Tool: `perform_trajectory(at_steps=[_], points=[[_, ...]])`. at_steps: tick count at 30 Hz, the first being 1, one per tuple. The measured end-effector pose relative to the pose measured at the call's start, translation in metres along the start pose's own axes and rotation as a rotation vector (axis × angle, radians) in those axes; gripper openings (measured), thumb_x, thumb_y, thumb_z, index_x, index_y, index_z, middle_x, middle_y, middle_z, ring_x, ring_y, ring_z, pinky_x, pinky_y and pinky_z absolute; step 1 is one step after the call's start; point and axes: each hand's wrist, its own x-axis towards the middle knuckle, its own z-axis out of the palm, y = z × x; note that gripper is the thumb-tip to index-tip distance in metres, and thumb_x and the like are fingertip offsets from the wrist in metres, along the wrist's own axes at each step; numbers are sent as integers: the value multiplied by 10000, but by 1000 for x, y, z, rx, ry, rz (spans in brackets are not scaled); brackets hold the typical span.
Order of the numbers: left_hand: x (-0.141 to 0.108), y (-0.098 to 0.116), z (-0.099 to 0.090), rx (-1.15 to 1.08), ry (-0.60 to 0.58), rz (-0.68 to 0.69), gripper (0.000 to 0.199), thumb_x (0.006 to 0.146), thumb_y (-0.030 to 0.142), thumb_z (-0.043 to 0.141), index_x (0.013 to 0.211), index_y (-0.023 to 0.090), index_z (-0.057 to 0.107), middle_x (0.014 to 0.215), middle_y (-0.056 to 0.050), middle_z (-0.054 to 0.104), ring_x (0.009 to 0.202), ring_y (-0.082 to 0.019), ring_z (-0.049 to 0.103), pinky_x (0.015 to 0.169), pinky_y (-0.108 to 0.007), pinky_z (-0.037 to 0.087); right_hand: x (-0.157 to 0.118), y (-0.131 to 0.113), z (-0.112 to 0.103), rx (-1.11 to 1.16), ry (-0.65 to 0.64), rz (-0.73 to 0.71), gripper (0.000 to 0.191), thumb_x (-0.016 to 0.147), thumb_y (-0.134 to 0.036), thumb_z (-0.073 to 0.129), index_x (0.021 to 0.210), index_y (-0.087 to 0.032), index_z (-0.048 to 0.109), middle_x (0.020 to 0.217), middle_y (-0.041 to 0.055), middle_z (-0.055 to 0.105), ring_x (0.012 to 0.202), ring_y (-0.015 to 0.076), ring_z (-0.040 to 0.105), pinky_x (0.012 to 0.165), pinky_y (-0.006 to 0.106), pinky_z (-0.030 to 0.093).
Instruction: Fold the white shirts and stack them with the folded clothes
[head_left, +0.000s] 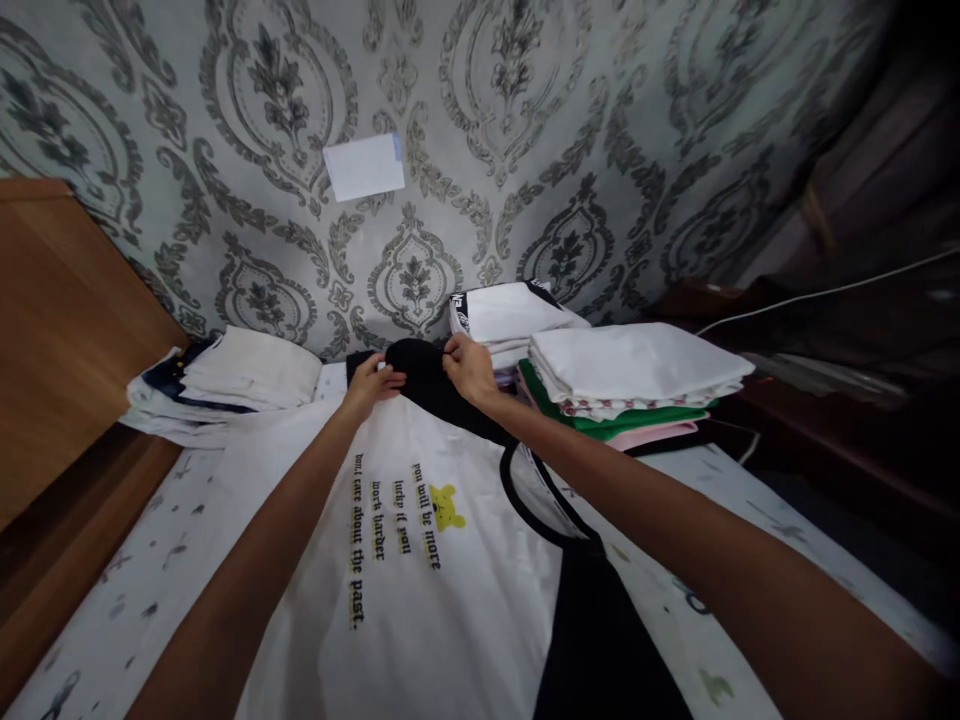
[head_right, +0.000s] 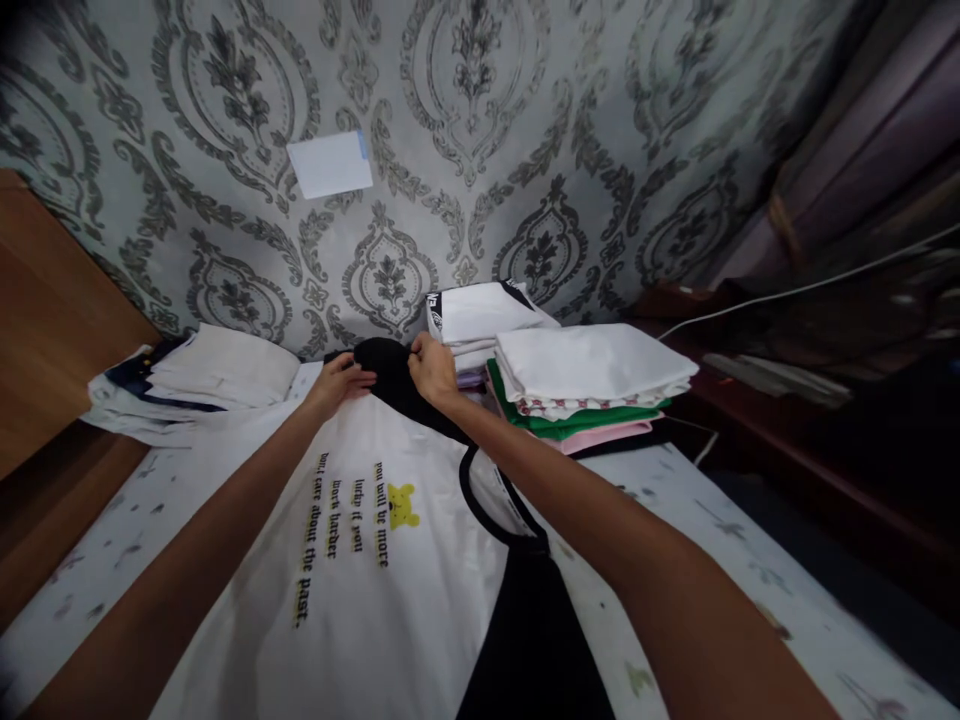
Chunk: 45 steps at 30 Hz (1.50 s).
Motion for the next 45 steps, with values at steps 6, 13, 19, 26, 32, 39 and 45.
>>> perform_trajectory(at_steps=[6,13,19,26,32,39,45], points=[[-33,-29,9,243,-94,309,632,890,364,559,1466,195,364,1454,-171,511,1350,-269,484,1088,-449,395,-22,21,40,-55,29,-310,477,862,-117,448,1334,-120,518,1497,173,456,1424,246,371,1133,432,347],[-142,-57,-53,904,-233,317,607,964,493,427,1508,233,359,1599,-100,346,1495,-243,262,1227,-467,137,-61,55,57,-286,-246,-358,476,995,-345,388,1419,-151,485,1537,165,426,1462,256,318,1181,493,249],[-183,-62,-170,1094,189,3,553,960,422,354,1425,139,448,1533,-150,442,1438,-263,367,1196,-445,233,-53,68,51,-425,-170,-261,530,996,-395,361,1437,-126,480,1542,163,418,1456,272,329,1170,470,276],[-257,-44,-206,1103,554,-236,382,890,404,422,1136,157,577,1023,-95,676,964,-240,637,843,-341,486,-56,65,50,-451,-172,-230,520,991,-372,350,1411,-110,509,1510,183,455,1433,289,364,1149,480,317],[-349,-20,-162,1168,386,-522,396,923,524,368,1097,222,557,911,-56,697,832,-236,647,666,-305,416,-81,71,47,-478,-147,-268,523,987,-419,335,1391,-150,530,1514,191,445,1417,332,379,1101,563,357],[-383,-29,-166,1106,432,-506,265,893,406,415,917,207,589,910,-79,698,875,-248,650,703,-298,427,-93,74,48,-473,-132,-255,525,984,-412,323,1411,-176,517,1514,155,461,1410,310,399,1110,551,359],[-391,-31,-180,935,445,-407,297,802,495,465,746,215,547,746,-25,638,767,-220,626,681,-295,450,-91,72,40,-439,-175,-247,514,970,-368,357,1387,-128,539,1472,182,504,1394,312,430,1097,508,391]])
